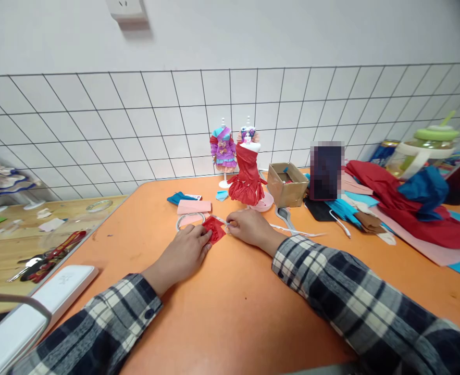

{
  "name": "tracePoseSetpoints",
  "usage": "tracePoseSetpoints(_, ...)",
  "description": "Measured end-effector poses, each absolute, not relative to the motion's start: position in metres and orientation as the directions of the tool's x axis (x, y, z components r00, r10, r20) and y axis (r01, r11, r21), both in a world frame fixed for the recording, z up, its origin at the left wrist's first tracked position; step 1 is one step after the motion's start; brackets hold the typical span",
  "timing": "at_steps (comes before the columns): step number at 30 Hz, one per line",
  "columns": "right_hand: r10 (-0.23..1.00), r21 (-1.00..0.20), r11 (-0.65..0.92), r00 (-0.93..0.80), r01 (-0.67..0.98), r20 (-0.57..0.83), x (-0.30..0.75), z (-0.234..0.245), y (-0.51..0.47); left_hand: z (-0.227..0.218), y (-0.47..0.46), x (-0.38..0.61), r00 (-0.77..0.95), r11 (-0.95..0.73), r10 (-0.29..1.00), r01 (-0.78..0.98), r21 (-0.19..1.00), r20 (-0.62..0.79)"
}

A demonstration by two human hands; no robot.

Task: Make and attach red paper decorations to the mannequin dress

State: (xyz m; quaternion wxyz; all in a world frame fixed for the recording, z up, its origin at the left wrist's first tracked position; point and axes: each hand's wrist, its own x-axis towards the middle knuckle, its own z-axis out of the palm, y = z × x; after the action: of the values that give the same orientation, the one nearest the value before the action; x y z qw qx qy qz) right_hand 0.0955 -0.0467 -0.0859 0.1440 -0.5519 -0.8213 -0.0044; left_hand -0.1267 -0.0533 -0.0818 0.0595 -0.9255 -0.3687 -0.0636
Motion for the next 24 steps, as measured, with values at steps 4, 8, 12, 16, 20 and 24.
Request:
tracePoseSetpoints(4, 0.899, -0.118, 0.41, -0.379, 0.904, 0.22, 0.083, -0.087, -0.051, -0.085, -0.054, -0.124, 0.705, -0.711, 0.686, 0.702, -0.041, 0.18)
tracePoseSetpoints(8, 0.88, -0.099, 0.444, -0.413, 0.89, 0.235, 0.087, -0.08, -0.056, -0.085, -0.054, -0.126, 0.68, -0.687, 0.711, 0.726, -0.029, 0.181)
tracePoseSetpoints(12, 0.877, -0.163, 0.394, -0.317, 0.904, 0.361, 0.11, -0.07, -0.068, -0.087, -0.05, -0.129, 0.639, -0.647, 0.748, 0.762, -0.014, 0.182)
tracePoseSetpoints(16, 0.858, -0.152, 0.461, -0.395, 0.874, 0.329, 0.11, -0.072, -0.073, -0.09, -0.048, -0.128, 0.639, -0.648, 0.739, 0.761, -0.039, 0.213)
tracePoseSetpoints(20, 0.906, -0.093, 0.41, -0.394, 0.907, 0.154, 0.081, -0.08, -0.067, -0.089, -0.049, -0.124, 0.622, -0.623, 0.747, 0.778, -0.079, 0.232)
tracePoseSetpoints(24, 0.948, -0.092, 0.308, -0.298, 0.947, 0.114, 0.07, -0.083, -0.061, -0.087, -0.049, -0.12, 0.56, -0.548, 0.793, 0.828, -0.12, 0.24)
